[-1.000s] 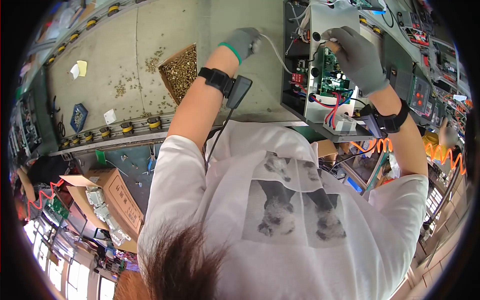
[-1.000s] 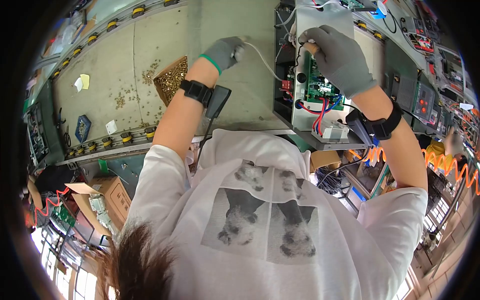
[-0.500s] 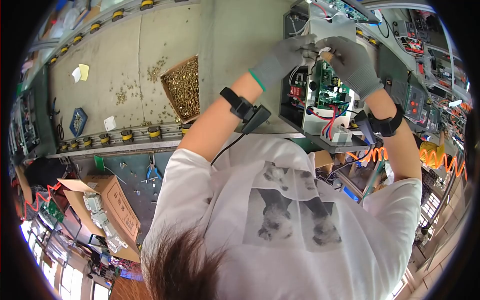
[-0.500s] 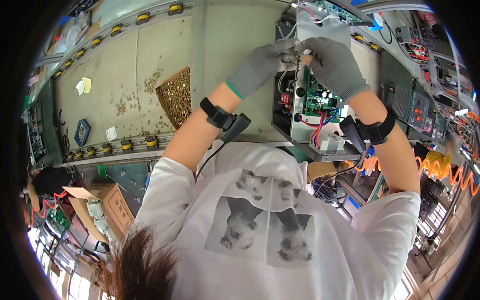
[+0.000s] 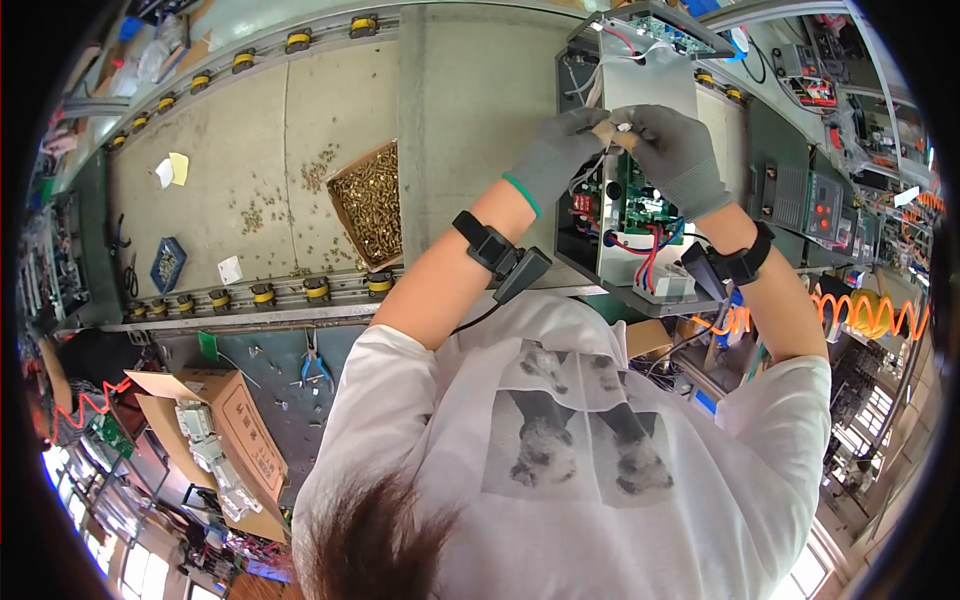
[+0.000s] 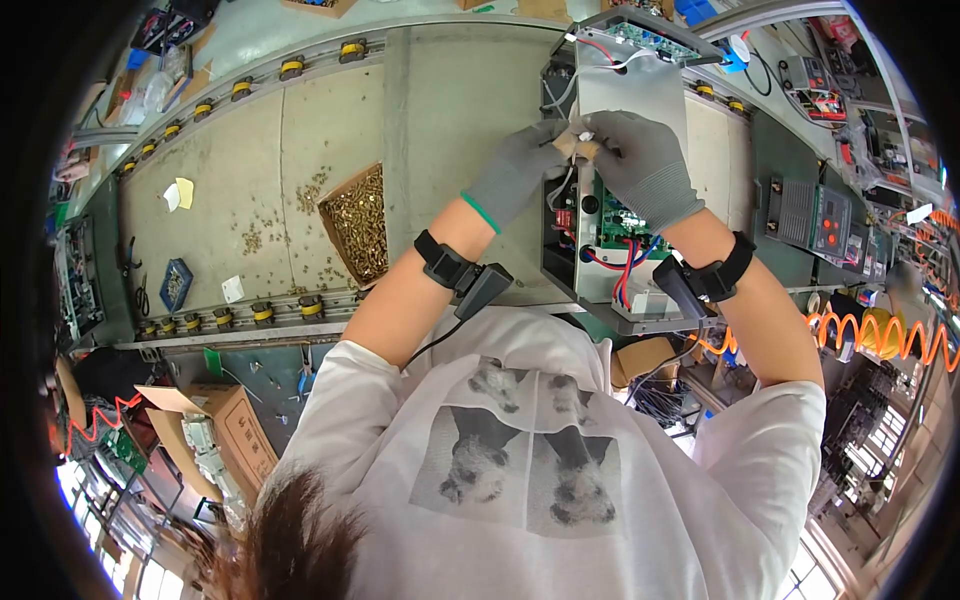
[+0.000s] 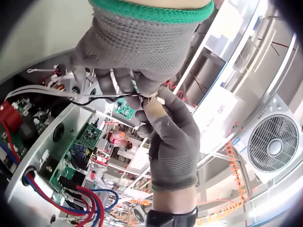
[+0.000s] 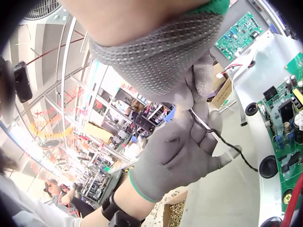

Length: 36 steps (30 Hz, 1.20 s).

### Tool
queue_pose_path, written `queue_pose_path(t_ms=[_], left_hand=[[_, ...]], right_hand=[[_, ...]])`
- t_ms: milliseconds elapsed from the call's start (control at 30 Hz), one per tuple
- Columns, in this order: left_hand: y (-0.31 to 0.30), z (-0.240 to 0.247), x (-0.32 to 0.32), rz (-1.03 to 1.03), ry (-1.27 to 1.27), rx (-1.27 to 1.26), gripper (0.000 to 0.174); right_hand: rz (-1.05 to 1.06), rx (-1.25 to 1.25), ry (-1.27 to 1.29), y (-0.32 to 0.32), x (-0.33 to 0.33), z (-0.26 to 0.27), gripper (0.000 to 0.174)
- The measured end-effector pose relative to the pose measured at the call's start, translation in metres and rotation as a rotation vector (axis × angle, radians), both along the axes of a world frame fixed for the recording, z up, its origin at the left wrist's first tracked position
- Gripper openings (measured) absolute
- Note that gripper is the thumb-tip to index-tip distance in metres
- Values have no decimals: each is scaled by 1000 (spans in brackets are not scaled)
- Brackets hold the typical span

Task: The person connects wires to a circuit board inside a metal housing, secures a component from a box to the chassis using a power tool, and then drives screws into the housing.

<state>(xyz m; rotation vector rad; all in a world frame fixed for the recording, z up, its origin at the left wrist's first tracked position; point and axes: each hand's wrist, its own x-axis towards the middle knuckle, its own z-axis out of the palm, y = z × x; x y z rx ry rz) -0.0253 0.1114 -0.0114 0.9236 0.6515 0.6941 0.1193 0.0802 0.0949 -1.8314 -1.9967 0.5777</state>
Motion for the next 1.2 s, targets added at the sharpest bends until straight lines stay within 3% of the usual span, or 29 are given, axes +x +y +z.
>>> queue_pose_path(t_ms=[67,200,400,467,600,667,733,800,967,1033,1200], left_hand=[[-2,-19,9,-24,-298,-338,39],[-8,-5,3,4,-347,-376,37],[-3,0,-9,-8,-34,-204,27],[1,-3,-15,-150,313,208,24],[-7,-31,-22,-185,446,316,22],[-20,-53,-11,-275,517,364,25],[-27,-71,8,-286,478,448,28],[-28,-63,20,-399,475,407,32],[-23,-72,22,-420,342,422,34],[-16,-65,19,-531,382,480,36],[-3,-85,29,-676,317,468,37]], right_hand=[[112,139,-132,0,-2,3,16],[167,201,-293,0,1,0,17],[252,108,-292,-2,3,-3,23],[96,-216,-191,-1,0,5,33],[194,-83,-278,-16,21,3,41],[182,-107,-503,-28,24,1,45],[167,-172,-514,-34,25,0,48],[38,-486,-388,-37,27,-1,51],[43,-492,-355,-33,33,-1,53],[-94,-596,-183,-28,28,6,48],[-51,-527,-194,-29,30,0,46]])
